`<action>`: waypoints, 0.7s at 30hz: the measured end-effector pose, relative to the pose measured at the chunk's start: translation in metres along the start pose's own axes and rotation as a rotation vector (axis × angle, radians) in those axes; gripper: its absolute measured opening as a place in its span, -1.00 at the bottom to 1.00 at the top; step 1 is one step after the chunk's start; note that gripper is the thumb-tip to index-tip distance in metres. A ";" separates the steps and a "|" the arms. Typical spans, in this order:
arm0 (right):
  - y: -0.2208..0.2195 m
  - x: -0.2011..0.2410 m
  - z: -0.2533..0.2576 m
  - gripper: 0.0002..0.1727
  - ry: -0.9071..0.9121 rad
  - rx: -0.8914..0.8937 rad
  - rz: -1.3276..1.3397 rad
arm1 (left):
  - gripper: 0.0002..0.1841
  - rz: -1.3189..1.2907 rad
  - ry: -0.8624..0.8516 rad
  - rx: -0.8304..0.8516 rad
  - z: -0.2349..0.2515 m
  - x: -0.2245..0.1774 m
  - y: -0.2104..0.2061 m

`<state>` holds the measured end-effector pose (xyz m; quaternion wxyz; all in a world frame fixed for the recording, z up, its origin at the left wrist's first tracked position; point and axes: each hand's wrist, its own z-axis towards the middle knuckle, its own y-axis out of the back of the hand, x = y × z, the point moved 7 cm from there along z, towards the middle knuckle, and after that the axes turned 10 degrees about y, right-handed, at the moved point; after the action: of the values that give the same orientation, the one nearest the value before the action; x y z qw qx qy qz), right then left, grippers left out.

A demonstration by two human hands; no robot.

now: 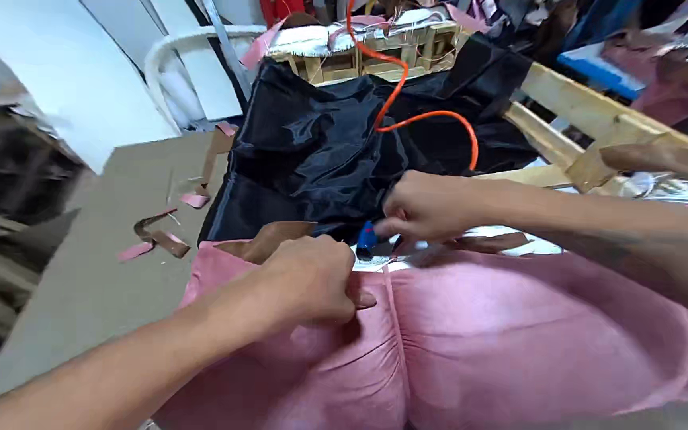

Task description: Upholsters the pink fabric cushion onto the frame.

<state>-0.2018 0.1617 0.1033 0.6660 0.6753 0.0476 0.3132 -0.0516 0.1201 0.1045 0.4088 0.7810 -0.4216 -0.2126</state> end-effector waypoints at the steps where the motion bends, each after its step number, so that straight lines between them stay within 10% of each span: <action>1: 0.001 0.010 -0.013 -0.45 -0.104 0.115 0.068 | -0.51 -0.023 -0.006 0.025 0.004 -0.004 0.000; 7: -0.025 0.018 -0.057 -0.29 -0.490 0.351 0.277 | -0.79 -0.064 0.010 0.100 0.035 -0.040 -0.006; 11: -0.039 0.011 -0.055 -0.38 -0.410 0.406 0.506 | -0.84 0.028 -0.135 -0.340 0.032 -0.042 -0.015; 15: -0.038 0.021 -0.057 -0.66 -0.354 0.115 0.333 | -0.82 -0.214 -0.169 -0.718 0.029 -0.033 -0.027; 21: -0.047 0.024 -0.053 -0.64 -0.285 -0.241 0.018 | -0.85 -0.331 0.221 -0.686 0.081 0.001 -0.021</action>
<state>-0.1922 0.2243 0.0638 0.7393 0.6286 -0.0913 0.2236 -0.0959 0.0889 0.0412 0.6490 0.6748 -0.1479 -0.3188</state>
